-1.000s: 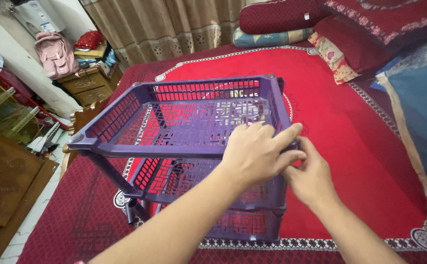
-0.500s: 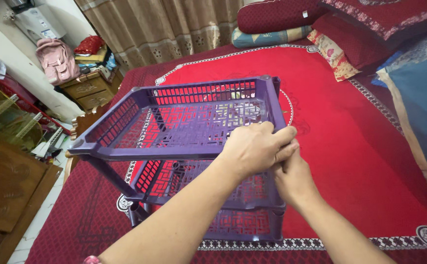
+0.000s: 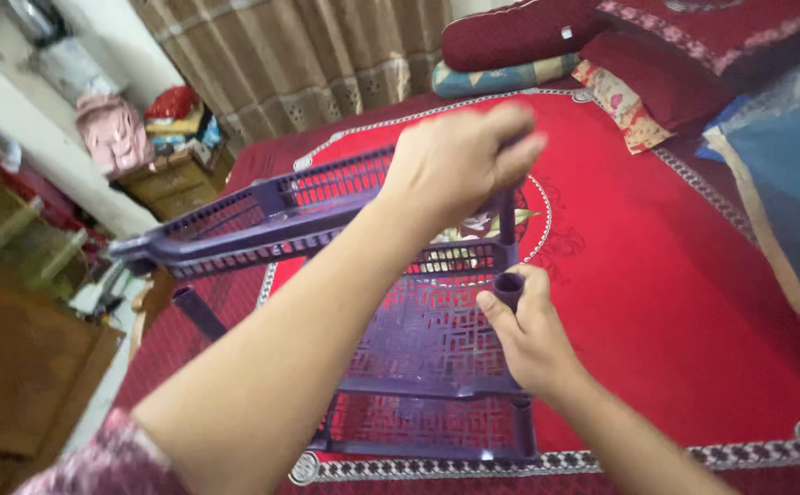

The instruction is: The person disassembles a purple plastic three-tier storage rack on a bed. They remove the vertical support poles one by one and then detach the top basket layer from the remaining frame.

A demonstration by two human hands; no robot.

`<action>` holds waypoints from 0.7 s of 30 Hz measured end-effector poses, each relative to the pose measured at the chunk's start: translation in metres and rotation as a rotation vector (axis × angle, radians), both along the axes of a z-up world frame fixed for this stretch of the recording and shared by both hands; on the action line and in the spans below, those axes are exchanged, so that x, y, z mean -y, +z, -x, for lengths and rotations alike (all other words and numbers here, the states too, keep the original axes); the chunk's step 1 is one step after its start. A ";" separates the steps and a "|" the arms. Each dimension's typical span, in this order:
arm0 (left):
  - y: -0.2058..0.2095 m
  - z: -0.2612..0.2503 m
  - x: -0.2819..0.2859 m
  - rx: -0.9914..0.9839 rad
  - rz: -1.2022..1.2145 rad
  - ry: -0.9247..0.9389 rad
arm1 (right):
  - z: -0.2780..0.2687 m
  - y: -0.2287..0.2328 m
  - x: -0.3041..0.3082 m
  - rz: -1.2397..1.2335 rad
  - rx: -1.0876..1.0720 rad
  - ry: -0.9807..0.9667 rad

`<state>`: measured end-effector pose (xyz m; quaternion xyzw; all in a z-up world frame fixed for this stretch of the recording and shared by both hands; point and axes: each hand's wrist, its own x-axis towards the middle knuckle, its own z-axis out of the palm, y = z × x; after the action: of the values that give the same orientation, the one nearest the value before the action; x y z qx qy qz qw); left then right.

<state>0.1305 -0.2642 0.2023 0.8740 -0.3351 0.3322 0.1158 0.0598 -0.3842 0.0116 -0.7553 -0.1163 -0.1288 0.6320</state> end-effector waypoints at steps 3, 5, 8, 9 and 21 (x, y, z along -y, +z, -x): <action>-0.023 0.018 -0.005 0.024 0.008 -0.054 | -0.009 -0.003 0.008 0.030 -0.012 0.018; -0.031 0.026 -0.008 0.003 0.019 -0.019 | -0.006 -0.003 0.008 0.042 0.068 0.033; -0.034 0.033 -0.010 -0.002 0.003 0.001 | 0.001 -0.002 0.005 0.032 -0.133 0.055; -0.032 0.033 -0.010 0.005 0.003 0.012 | 0.002 -0.001 0.005 0.024 -0.098 0.052; -0.032 0.051 -0.022 0.060 0.031 -0.007 | 0.012 0.006 0.003 -0.025 -0.111 0.096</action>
<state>0.0797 -0.2425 0.1702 0.8605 -0.3365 0.3631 0.1204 0.0473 -0.3869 0.0181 -0.7468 -0.1156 -0.0574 0.6524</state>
